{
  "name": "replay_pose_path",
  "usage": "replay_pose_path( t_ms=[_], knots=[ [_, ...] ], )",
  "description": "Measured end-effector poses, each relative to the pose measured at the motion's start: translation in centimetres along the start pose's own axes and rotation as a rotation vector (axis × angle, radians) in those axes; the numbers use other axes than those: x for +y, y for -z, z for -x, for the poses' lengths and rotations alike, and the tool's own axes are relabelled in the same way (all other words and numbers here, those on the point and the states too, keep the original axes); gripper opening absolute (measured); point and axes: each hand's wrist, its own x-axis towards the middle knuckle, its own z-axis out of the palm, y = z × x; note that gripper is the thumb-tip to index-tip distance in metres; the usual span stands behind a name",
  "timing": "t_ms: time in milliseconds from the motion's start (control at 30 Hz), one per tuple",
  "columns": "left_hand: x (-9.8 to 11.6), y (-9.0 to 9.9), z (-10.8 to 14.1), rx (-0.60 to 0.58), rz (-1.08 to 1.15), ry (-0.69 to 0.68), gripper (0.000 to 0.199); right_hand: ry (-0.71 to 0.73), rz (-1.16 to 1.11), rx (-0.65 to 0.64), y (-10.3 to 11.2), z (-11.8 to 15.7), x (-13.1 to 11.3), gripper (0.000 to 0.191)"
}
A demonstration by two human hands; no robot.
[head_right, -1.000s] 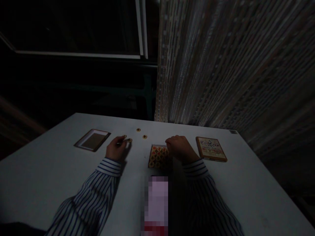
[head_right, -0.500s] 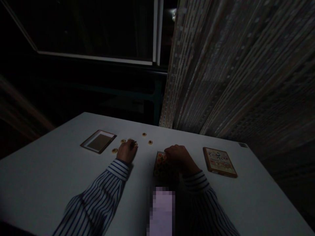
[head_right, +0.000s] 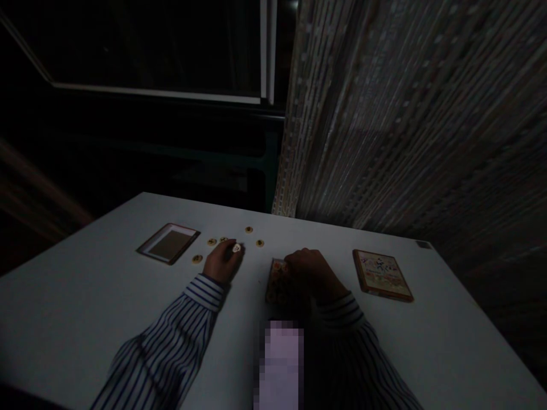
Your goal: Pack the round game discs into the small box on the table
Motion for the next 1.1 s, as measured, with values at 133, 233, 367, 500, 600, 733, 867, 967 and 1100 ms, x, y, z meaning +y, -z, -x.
replay_pose_path(
  t_ms=[133,233,367,500,600,733,867,967,1100],
  knots=[
    [0.7,0.2,0.4,0.066,0.101,-0.049,0.031,-0.008,-0.005,0.018,0.1,0.2,0.1,0.024],
    [1.1,0.2,0.7,0.101,0.166,-0.071,0.030,-0.030,-0.024,0.022,0.6,0.5,0.1,0.026],
    [1.9,0.2,1.0,0.113,0.252,-0.062,0.028,-0.062,-0.073,0.030,1.6,0.9,-0.1,0.027],
    [3.4,0.3,1.1,0.065,0.320,-0.022,0.030,-0.065,-0.124,0.075,2.2,1.2,-0.2,0.027],
    [4.9,0.3,1.2,0.043,0.356,-0.016,0.032,-0.086,-0.175,0.145,2.5,1.3,-0.2,0.026],
    [7.0,-0.4,1.3,0.018,0.402,-0.028,0.032,-0.140,-0.258,0.249,2.9,1.5,-0.3,0.024],
    [8.6,-1.5,1.9,-0.015,0.414,-0.051,0.031,-0.212,-0.372,0.311,3.0,1.6,-0.3,0.022],
    [9.2,-1.9,2.7,-0.046,0.378,-0.070,0.030,-0.251,-0.473,0.285,2.7,1.5,-0.3,0.022],
    [9.4,-2.0,3.6,-0.091,0.338,-0.136,0.029,-0.236,-0.628,0.237,2.3,1.1,-0.7,0.021]
  ],
)
